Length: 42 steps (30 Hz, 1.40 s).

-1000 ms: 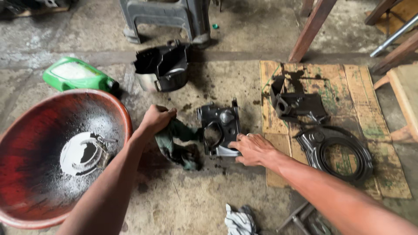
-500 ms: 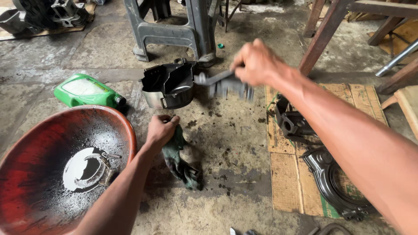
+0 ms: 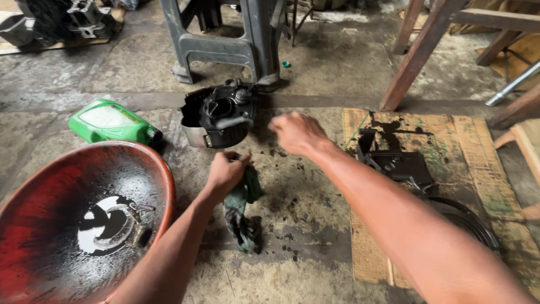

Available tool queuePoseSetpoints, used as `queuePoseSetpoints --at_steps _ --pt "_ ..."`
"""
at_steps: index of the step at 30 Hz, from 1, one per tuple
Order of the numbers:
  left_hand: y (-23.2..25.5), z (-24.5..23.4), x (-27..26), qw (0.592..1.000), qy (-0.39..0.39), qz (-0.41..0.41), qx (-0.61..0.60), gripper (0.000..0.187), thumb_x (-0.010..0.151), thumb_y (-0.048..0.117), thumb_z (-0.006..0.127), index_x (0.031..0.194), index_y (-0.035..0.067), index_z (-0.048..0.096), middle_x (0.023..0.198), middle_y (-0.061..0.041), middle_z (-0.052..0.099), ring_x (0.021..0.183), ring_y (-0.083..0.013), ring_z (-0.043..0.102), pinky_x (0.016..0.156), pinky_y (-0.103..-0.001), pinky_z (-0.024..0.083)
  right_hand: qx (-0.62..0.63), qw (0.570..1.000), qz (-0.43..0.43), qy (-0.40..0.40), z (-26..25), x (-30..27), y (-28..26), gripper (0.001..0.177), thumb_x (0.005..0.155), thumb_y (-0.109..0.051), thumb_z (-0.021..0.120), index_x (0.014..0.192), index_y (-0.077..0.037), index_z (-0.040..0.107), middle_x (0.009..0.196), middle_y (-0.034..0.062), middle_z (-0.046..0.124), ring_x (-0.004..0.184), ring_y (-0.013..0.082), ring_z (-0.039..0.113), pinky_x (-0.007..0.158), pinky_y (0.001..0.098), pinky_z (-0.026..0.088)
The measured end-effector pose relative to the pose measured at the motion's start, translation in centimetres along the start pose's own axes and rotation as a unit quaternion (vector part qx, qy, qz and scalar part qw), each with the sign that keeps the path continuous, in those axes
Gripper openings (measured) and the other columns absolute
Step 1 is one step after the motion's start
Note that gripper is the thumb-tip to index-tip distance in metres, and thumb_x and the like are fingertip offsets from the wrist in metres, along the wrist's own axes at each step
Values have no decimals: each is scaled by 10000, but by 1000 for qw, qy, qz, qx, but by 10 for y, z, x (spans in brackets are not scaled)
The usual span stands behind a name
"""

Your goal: The person wipes and cleans various black plastic and metal engine or transmission housing components with a cloth while sitting on the floor.

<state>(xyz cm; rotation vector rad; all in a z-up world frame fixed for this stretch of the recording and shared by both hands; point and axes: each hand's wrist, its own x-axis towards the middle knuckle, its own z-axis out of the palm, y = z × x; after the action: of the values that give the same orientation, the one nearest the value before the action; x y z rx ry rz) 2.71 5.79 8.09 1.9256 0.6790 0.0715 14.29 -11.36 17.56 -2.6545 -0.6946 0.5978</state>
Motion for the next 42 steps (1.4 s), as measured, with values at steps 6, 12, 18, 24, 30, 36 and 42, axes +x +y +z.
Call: queuePoseSetpoints --at_steps 6,12,18,24,30,36,42 --pt "6 7 6 984 24 -31 -175 520 982 439 652 874 -69 651 762 -46 611 689 -140 534 601 -345 457 -175 979 102 25 4 -36 135 405 877 -185 700 1281 -196 708 1283 158 693 1143 312 676 1006 469 552" --pt "29 16 -8 992 -44 -55 -100 519 951 462 652 875 -51 672 778 -75 654 696 -139 584 613 -342 494 -103 960 226 132 2 -56 225 400 904 -233 694 1289 -139 636 977 166 685 770 288 738 627 437 667" --pt "22 18 -14 995 -58 -64 -56 527 936 463 660 905 -62 703 791 -108 674 699 -163 610 640 -361 519 -219 944 238 69 5 -39 244 274 950 -274 701 784 -58 732 726 82 683 645 181 635 561 346 492" --pt "17 -1 -7 998 -17 -29 -52 528 959 470 668 869 -50 696 795 -97 686 696 -164 613 652 -354 526 -139 962 147 181 -33 -27 179 281 1003 -201 629 790 -28 688 709 102 626 513 178 539 437 369 453" --pt "14 -31 -8 990 18 -14 -141 409 936 436 684 866 33 697 770 -39 661 668 -131 594 630 -324 502 340 917 121 171 -53 -36 146 248 992 -167 641 793 -19 627 696 30 564 545 115 492 477 330 445" --pt "23 -49 -20 986 58 -11 -155 414 930 415 714 857 8 692 776 -49 653 659 -127 582 626 -317 497 374 906 183 -80 68 -71 181 106 976 -60 566 888 -13 600 784 83 616 518 109 503 410 237 443" --pt "65 -38 -37 954 8 -98 -283 356 890 351 692 1049 47 593 808 -64 623 647 -202 627 606 -417 564 297 935 190 41 36 -86 172 279 990 -214 649 1158 -24 766 937 170 690 588 113 529 438 227 405"
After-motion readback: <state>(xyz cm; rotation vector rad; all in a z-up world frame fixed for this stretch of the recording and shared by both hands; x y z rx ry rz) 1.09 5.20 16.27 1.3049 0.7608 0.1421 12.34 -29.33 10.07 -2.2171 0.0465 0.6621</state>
